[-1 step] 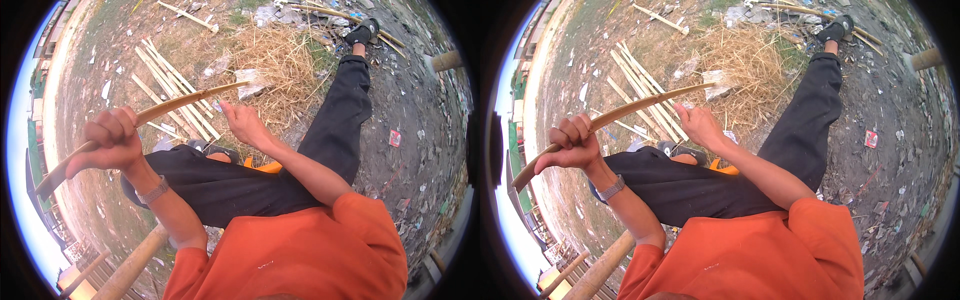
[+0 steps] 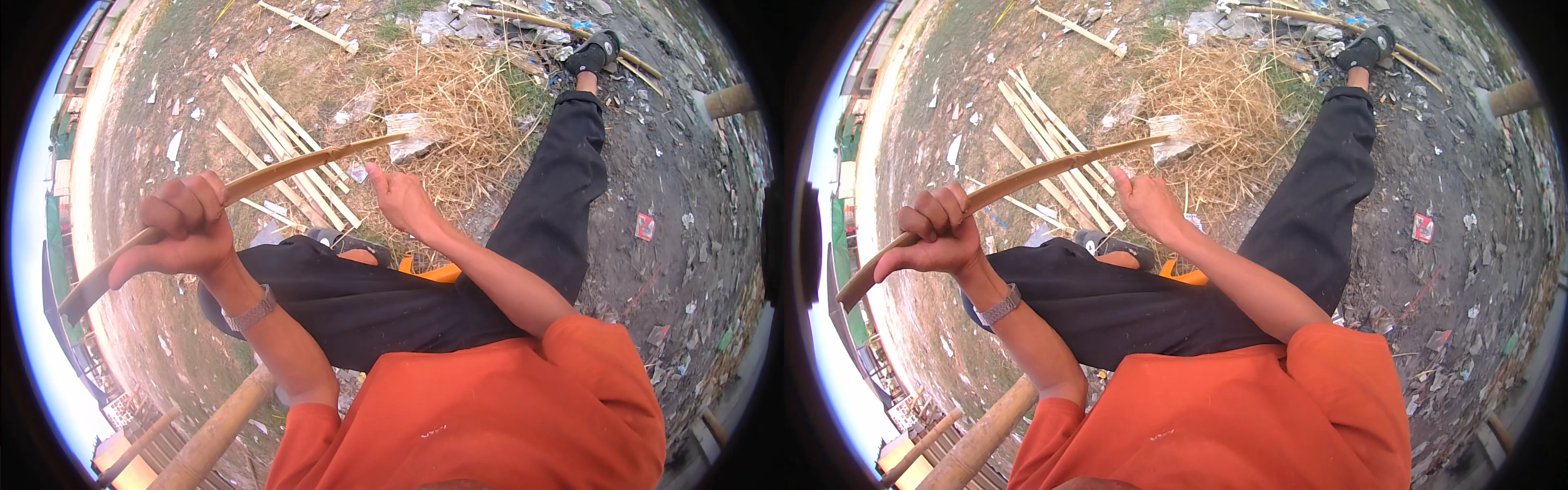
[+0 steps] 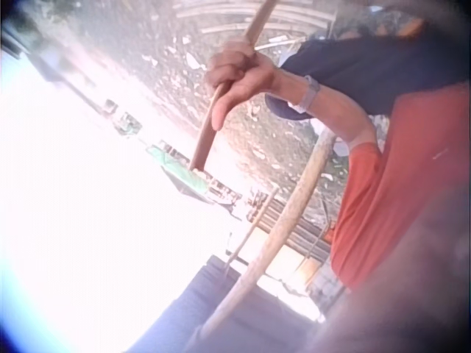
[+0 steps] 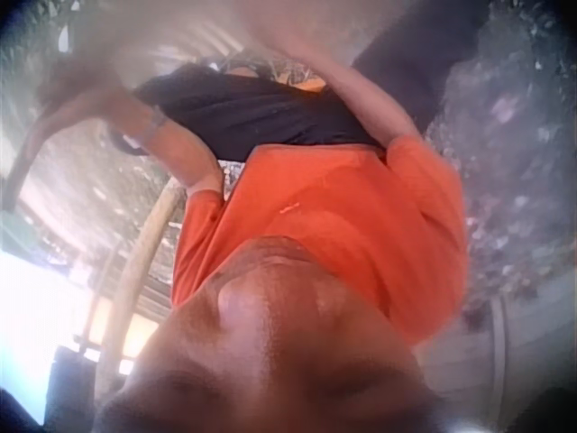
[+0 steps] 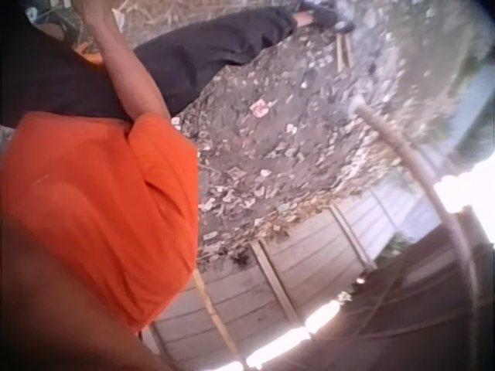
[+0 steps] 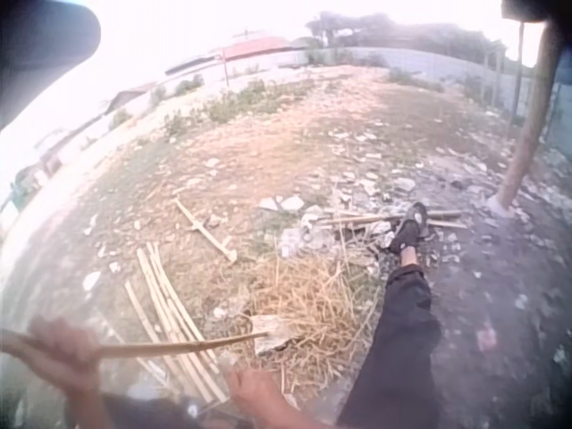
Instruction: The person sits on the ground and uses a green utility knife to shave the surface of a long bamboo stick. They hold the stick with their left hand and scrape along its length with the knife in their right hand, creating thin shavings.
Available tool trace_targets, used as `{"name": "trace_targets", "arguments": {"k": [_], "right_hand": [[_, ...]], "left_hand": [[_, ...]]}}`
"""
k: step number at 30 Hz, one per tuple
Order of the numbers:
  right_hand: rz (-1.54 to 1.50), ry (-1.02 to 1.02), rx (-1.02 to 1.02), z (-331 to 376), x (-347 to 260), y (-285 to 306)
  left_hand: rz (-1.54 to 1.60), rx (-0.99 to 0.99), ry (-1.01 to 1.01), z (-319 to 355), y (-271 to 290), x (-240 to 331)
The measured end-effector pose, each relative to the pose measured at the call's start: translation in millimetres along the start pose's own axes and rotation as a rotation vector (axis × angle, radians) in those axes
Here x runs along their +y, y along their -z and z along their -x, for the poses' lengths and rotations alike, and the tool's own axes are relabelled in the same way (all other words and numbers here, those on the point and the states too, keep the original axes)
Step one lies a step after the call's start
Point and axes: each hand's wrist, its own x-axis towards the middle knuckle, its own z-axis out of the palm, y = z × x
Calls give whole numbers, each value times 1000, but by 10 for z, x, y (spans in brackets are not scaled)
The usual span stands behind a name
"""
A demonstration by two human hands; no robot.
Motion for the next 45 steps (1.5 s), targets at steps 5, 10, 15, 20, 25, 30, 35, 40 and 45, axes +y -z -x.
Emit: {"name": "trace_targets", "arguments": {"k": [5, 10, 15, 20, 25, 30, 35, 40, 45], "right_hand": [[56, -109, -51, -166, 313, -21], [56, -208, -22, -183, 318, -7], [54, -113, -38, -154, 384, 18], [91, -157, 51, -373, 743, -70], [77, -228, -106, -374, 707, -47], [160, -319, 18, -611, 1106, -72], [125, -423, -72, -762, 1281, -153], [226, -541, 1, -779, 1525, -215], [466, -456, 101, -818, 1434, -121]], "left_hand": [[-57, -12, 3, 5, 41, 19], [5, -150, -9, -20, -16, -21], [-40, -216, -31, -11, -71, -19], [-26, -299, -43, -69, -185, -48], [-38, -330, -59, -20, -160, -53], [34, -412, -42, -66, -172, -75], [56, -440, -33, -79, -168, -63], [58, -439, -34, -77, -185, -60], [-112, -20, 9, -80, -131, -20]]}}
